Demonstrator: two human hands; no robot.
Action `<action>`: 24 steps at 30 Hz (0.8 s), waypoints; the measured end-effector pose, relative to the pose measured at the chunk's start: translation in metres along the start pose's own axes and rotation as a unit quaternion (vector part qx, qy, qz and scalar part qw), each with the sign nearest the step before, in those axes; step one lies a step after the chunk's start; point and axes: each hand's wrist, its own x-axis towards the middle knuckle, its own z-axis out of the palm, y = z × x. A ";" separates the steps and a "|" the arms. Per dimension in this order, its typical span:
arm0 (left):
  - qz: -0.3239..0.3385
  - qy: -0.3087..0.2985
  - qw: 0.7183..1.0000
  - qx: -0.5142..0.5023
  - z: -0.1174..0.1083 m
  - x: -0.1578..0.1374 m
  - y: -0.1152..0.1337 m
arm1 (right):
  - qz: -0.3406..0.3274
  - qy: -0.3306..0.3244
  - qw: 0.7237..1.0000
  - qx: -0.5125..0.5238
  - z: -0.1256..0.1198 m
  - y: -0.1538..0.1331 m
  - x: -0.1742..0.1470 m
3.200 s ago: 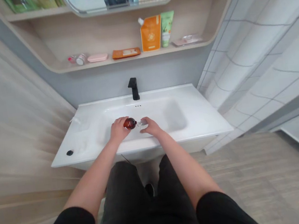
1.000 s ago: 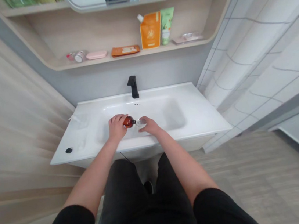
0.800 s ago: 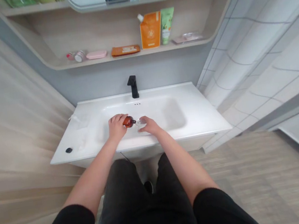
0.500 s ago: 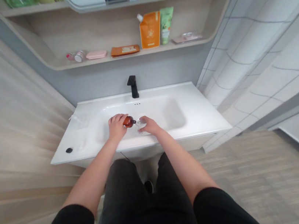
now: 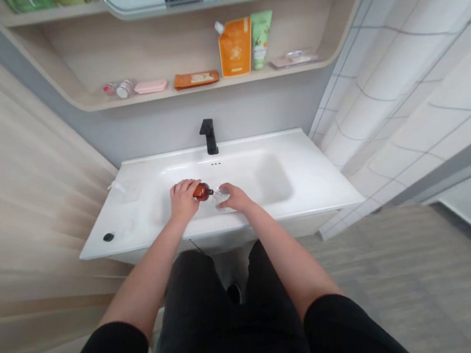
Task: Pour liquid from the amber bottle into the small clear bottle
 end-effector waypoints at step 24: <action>-0.004 -0.011 1.000 0.005 -0.004 0.000 0.004 | -0.002 0.004 1.000 -0.018 -0.001 -0.003 -0.001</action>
